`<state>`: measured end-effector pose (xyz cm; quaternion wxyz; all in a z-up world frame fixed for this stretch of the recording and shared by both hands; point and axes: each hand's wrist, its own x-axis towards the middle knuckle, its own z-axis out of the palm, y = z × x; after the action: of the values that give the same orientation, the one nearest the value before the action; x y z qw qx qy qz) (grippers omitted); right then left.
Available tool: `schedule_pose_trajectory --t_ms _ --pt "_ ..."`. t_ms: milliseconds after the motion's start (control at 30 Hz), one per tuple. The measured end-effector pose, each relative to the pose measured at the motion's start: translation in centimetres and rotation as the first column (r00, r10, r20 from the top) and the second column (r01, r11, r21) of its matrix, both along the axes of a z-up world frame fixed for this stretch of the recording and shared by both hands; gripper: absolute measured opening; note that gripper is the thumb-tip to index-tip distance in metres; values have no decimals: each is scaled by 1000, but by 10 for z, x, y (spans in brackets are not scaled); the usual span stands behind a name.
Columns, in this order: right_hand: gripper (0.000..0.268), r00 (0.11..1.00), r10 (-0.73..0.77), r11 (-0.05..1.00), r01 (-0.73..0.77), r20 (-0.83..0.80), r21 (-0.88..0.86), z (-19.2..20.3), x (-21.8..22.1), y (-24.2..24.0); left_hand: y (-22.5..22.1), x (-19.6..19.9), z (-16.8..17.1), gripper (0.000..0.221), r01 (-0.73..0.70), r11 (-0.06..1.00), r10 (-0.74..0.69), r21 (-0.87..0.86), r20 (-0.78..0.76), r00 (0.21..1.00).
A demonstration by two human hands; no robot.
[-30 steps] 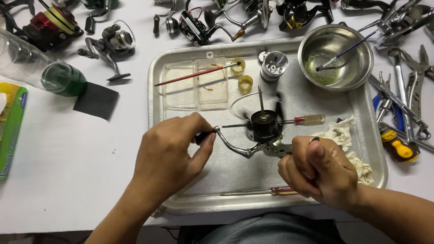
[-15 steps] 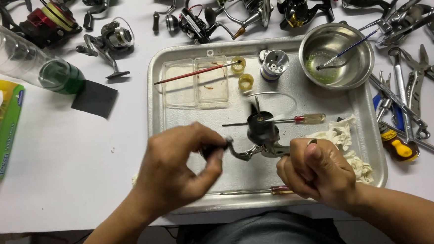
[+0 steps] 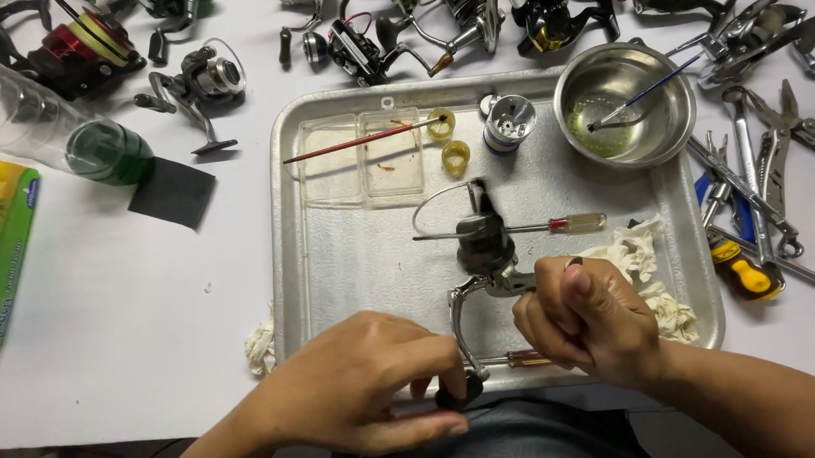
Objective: Assembling and lubricating a fishing reel using a screwdriver and a brush to apply grease.
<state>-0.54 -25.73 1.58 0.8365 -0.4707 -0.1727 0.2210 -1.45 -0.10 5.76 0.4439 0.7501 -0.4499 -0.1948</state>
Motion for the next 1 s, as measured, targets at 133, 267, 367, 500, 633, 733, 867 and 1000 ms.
schedule_pose_trajectory --t_ms 133,267,367,500,633,733,867,1000 --pt "45 1000 26 1000 -26 2 7 -3 -1 -1 -1 -1 3 11 -311 925 321 -217 14 947" --pt "47 1000 1 1000 -1 -18 -14 -6 -1 -1 7 7 -9 8 -653 742 669 -151 109 735" --pt "46 1000 8 1000 -8 4 -22 -6 0 -2 17 15 -24 14 -715 692 666 102 291 687" --pt "45 999 -4 1000 5 39 -8 -2 2 -1 21 14 -33 18 -601 715 513 357 316 798" --pt "46 998 -11 1000 10 67 10 -2 2 -3 19 7 -31 20 -222 900 199 374 100 975" --pt "46 998 -5 1000 5 62 8 -1 2 -2 13 2 -18 18 -33 990 30 139 23 999" --pt "47 998 -4 1000 4 62 -1 2 1 0 5 -2 4 15 -76 982 76 -171 -7 997" --pt "46 996 -8 1000 9 85 -18 2 2 0 8 -4 -3 16 -409 867 379 -283 -157 912"
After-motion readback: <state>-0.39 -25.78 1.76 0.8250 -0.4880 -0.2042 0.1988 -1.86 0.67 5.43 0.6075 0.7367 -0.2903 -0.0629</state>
